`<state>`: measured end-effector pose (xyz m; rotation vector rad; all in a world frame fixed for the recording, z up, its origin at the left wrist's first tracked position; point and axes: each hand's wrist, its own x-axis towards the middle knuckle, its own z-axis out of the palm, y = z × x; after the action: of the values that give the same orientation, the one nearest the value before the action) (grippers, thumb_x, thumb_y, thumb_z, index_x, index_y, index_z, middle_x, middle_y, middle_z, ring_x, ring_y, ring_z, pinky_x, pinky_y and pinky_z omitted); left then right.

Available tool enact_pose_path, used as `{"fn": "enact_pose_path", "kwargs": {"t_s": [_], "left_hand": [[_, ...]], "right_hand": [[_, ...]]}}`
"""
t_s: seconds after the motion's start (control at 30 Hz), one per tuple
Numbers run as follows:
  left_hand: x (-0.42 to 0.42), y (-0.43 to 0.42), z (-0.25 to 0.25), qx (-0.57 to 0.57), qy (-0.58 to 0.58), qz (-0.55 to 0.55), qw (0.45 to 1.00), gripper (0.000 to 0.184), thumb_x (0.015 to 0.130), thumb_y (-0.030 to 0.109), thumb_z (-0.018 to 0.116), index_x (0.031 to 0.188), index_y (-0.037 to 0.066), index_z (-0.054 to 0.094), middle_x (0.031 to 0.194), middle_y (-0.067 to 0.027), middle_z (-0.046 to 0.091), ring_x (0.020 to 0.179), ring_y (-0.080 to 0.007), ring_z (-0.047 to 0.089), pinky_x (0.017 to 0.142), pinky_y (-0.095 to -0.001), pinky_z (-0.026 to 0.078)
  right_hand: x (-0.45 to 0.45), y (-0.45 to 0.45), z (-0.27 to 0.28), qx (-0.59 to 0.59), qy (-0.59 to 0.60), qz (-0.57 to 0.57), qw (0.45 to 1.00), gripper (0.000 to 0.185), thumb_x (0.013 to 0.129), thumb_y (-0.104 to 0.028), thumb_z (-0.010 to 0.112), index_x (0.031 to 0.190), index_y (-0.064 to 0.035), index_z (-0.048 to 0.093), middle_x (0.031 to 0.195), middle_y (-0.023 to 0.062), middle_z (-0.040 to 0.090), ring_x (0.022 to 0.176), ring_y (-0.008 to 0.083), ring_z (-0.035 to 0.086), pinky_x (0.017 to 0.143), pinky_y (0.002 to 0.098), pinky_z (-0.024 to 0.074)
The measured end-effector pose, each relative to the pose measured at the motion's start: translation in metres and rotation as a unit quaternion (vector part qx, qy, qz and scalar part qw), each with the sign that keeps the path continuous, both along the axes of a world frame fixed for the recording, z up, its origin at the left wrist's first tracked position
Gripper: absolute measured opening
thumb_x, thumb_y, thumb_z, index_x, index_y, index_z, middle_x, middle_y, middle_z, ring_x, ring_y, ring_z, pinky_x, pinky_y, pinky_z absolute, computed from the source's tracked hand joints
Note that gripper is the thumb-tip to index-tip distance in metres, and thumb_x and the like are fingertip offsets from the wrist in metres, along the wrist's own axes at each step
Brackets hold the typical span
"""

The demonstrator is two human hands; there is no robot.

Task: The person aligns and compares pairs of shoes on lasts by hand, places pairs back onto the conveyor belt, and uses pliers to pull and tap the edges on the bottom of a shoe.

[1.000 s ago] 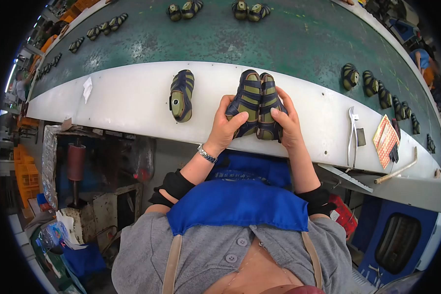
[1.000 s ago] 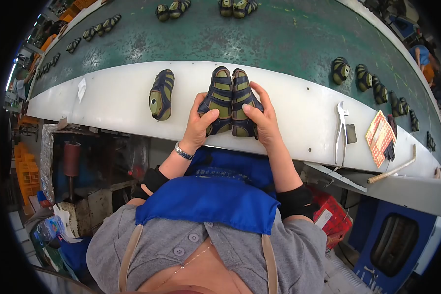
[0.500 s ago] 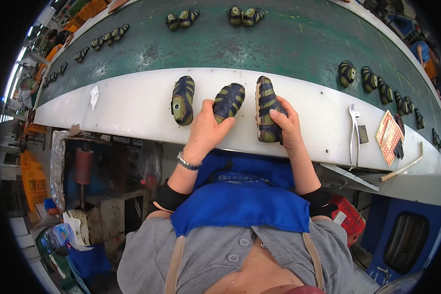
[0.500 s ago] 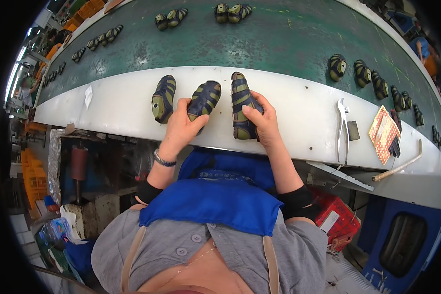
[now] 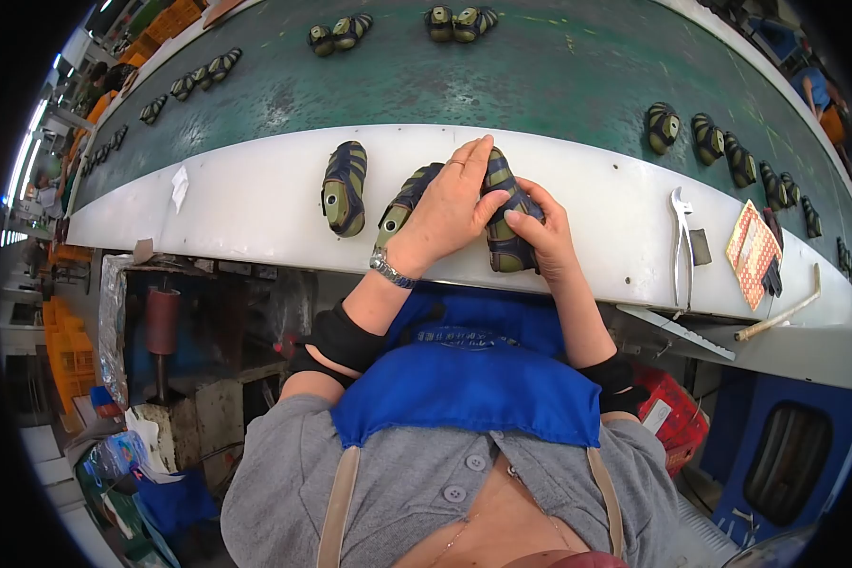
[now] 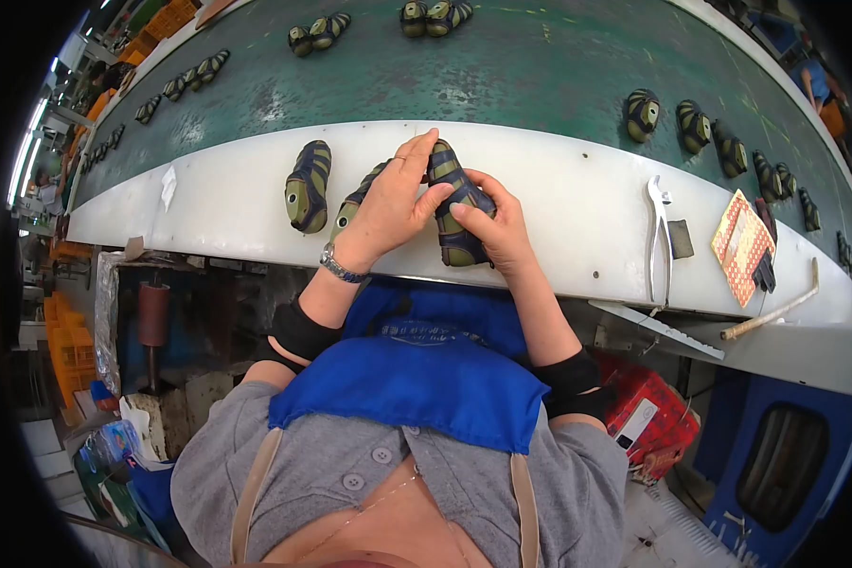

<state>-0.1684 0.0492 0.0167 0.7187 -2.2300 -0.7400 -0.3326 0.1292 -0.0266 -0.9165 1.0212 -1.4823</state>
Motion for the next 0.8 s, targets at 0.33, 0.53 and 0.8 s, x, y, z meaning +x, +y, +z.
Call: {"fn": "enact_pose_path", "kwargs": {"t_s": [0.33,0.53,0.8], "left_hand": [[-0.005,-0.002,-0.013,-0.075,0.023,0.04,0.996,0.053,0.096,0.016,0.056,0.142,-0.005,0.038,0.132,-0.0263,0.049,0.119,-0.04,0.053,0.102,-0.0421,0.043],[0.028,0.006,0.01,-0.002,0.087,0.087,0.992,0.063,0.096,0.025,0.059,0.147,-0.003,0.035,0.141,-0.026,0.046,0.128,-0.0375,0.049,0.106,-0.0426,0.039],[0.081,0.007,-0.008,0.018,-0.208,0.185,0.96,0.059,0.083,0.028,0.072,0.123,-0.01,0.052,0.091,-0.0207,0.069,0.086,-0.0314,0.068,0.08,-0.0408,0.053]], "right_hand": [[0.0,0.0,0.003,0.003,-0.006,0.018,1.0,0.057,0.081,-0.015,0.073,0.13,0.0069,0.053,0.108,0.0107,0.065,0.094,0.0144,0.064,0.083,0.0297,0.0536],[-0.002,0.002,0.011,0.023,-0.049,0.042,0.998,0.058,0.082,-0.017,0.072,0.131,0.0063,0.052,0.108,0.0131,0.066,0.092,0.0175,0.067,0.083,0.0312,0.0554],[-0.004,-0.002,0.008,0.024,-0.09,0.055,0.994,0.066,0.081,-0.019,0.071,0.136,0.0064,0.047,0.113,0.0169,0.066,0.098,0.0227,0.068,0.088,0.0349,0.0555]]}}
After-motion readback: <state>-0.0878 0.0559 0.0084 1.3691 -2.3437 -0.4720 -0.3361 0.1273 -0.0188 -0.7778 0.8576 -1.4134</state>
